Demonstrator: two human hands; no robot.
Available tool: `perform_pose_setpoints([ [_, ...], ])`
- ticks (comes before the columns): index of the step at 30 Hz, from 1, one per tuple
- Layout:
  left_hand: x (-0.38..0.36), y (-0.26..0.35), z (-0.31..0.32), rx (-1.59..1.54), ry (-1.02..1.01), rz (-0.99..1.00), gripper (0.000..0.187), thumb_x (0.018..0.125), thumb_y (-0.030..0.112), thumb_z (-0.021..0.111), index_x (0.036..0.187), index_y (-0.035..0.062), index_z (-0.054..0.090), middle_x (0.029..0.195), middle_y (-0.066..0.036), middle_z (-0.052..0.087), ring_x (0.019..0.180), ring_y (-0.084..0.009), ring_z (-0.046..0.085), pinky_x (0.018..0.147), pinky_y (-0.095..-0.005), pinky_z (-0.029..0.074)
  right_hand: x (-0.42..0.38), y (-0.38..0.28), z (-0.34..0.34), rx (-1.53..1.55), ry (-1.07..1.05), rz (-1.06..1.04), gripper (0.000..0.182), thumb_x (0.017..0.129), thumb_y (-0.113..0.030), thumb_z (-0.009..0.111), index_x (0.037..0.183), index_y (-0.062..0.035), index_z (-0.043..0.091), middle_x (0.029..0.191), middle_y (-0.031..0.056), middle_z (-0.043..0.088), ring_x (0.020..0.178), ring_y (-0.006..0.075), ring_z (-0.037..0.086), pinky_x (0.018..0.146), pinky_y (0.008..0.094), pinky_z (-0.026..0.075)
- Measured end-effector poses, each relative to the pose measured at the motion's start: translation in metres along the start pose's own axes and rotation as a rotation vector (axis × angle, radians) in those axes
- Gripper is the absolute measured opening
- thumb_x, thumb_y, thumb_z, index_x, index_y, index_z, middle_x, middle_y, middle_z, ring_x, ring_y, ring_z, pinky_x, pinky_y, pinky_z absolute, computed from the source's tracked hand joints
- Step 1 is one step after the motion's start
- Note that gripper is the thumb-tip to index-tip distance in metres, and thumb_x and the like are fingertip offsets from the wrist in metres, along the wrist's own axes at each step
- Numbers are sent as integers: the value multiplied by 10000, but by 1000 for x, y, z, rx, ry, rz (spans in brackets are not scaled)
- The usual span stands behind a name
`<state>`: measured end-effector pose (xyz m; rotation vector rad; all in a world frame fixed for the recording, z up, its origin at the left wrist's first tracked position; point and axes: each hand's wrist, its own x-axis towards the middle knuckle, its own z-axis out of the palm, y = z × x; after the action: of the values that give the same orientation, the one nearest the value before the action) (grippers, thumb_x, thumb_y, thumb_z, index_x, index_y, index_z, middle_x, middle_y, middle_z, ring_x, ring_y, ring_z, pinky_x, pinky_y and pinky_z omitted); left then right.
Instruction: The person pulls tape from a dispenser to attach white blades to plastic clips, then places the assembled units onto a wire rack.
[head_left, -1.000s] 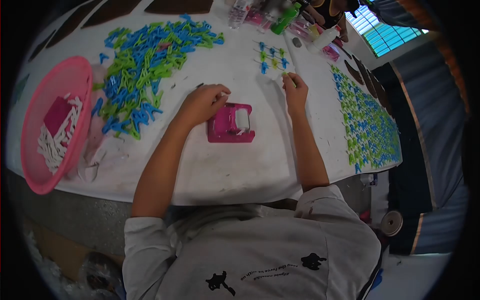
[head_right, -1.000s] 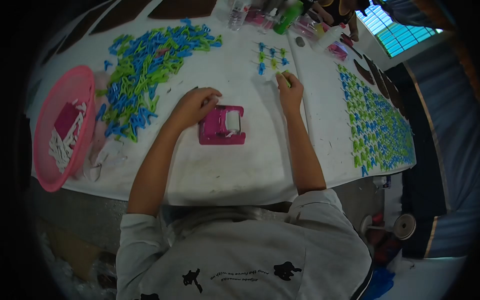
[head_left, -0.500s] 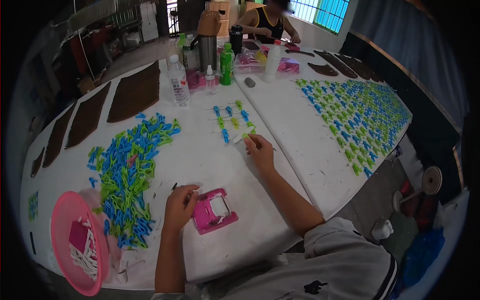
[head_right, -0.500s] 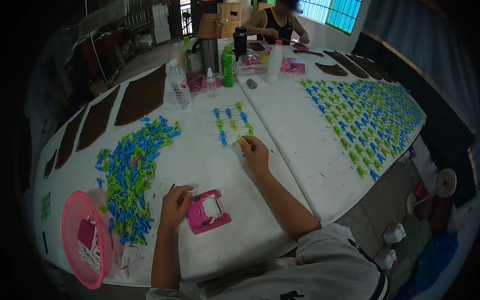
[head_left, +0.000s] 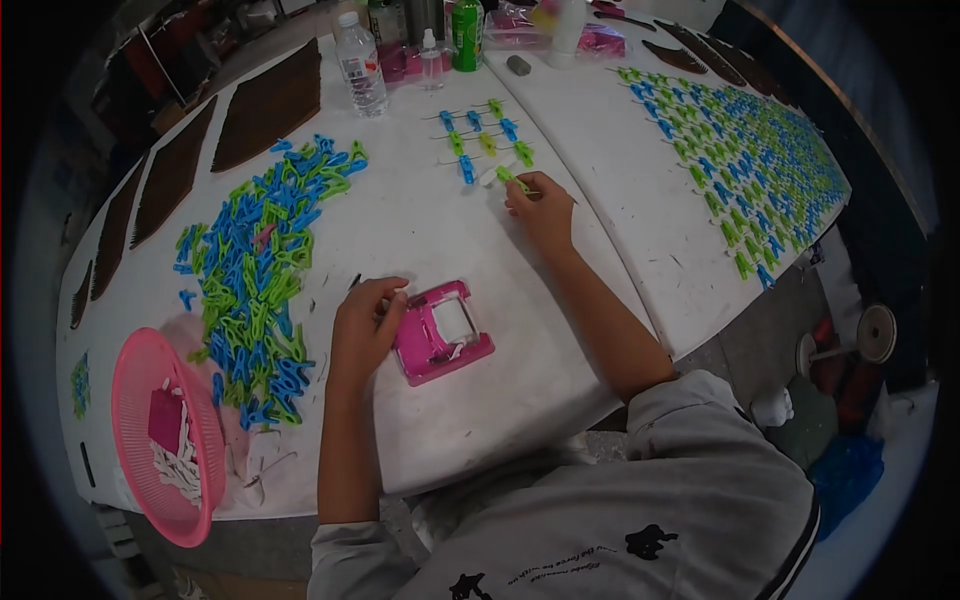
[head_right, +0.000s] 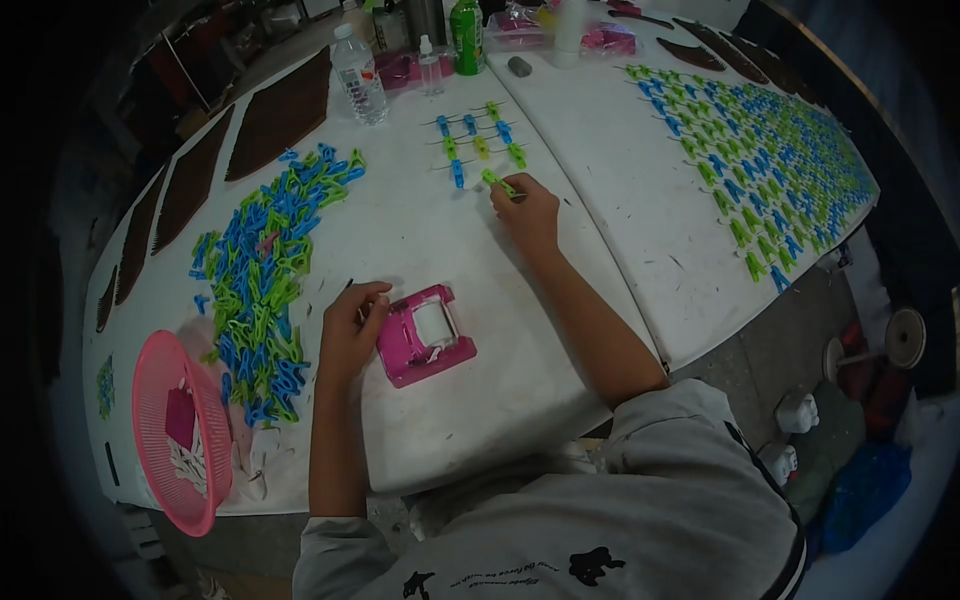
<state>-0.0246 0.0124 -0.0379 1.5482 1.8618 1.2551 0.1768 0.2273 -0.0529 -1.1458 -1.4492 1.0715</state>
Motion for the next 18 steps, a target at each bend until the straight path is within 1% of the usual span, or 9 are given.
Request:
perform_pose_setpoints([
  [1, 0, 1, 0, 14, -4, 6, 191, 897, 144, 642, 1042, 29, 688, 873, -106, 660, 705, -191, 604, 626, -303, 504, 1, 3, 0, -2, -6, 7, 197, 856, -158, 697, 904, 32, 681, 768, 101, 686, 664, 134, 640, 632, 281, 509],
  [3, 0, 2, -2, 28, -9, 3, 195, 897, 148, 641, 1044, 30, 689, 887, -111, 665, 719, -198, 614, 639, -307, 514, 1, 8, -2, -339, 116, -311, 231, 841, -192, 725, 871, 36, 699, 807, 112, 694, 707, 161, 652, 655, 300, 511],
  [4, 0, 2, -2, 33, -16, 2, 196, 898, 152, 639, 1044, 30, 689, 895, -115, 667, 732, -202, 622, 649, -311, 522, 2, 10, -2, -342, 110, -307, 231, 841, -192, 725, 871, 36, 699, 807, 112, 694, 707, 161, 652, 655, 300, 511],
  [6, 0, 4, -3, 36, -25, -1, 199, 899, 155, 636, 1044, 30, 689, 902, -120, 669, 744, -207, 631, 660, -315, 530, 4, 12, -4, -457, 201, -452, 253, 808, -207, 748, 826, 40, 695, 769, 139, 679, 680, 212, 644, 645, 331, 508],
  [7, 0, 5, -3, 34, -28, 4, 199, 901, 158, 634, 1043, 30, 689, 902, -121, 669, 747, -210, 634, 662, -316, 533, 5, 13, -5, -460, 199, -449, 253, 808, -207, 748, 826, 40, 695, 769, 139, 679, 680, 212, 644, 645, 331, 508],
  [9, 0, 5, -3, 30, -33, 6, 200, 903, 161, 631, 1043, 30, 689, 903, -123, 668, 750, -212, 637, 663, -316, 535, 6, 13, -6, -496, 137, -376, 237, 767, -201, 764, 805, 25, 703, 788, 185, 668, 687, 317, 653, 646, 389, 530],
  [13, 1, 5, -3, 58, -32, 18, 196, 903, 159, 631, 1035, 25, 688, 903, -125, 668, 743, -216, 631, 654, -314, 533, 5, 13, -5, -574, 128, -394, 238, 763, -208, 767, 777, 19, 695, 772, 178, 658, 673, 309, 648, 627, 389, 529],
  [15, 1, 6, -4, 65, -39, 18, 195, 902, 157, 632, 1031, 22, 688, 903, -125, 667, 741, -217, 629, 650, -314, 533, 5, 13, -4, -637, 138, -456, 240, 759, -212, 769, 759, 13, 687, 757, 169, 646, 648, 305, 639, 613, 388, 529],
  [18, 1, 7, -3, 65, -34, 34, 190, 902, 155, 633, 1021, 16, 686, 885, -124, 662, 725, -216, 617, 641, -316, 529, 8, 14, -2, -685, 131, -454, 246, 758, -220, 768, 766, 13, 686, 755, 165, 640, 632, 309, 635, 607, 390, 531],
])
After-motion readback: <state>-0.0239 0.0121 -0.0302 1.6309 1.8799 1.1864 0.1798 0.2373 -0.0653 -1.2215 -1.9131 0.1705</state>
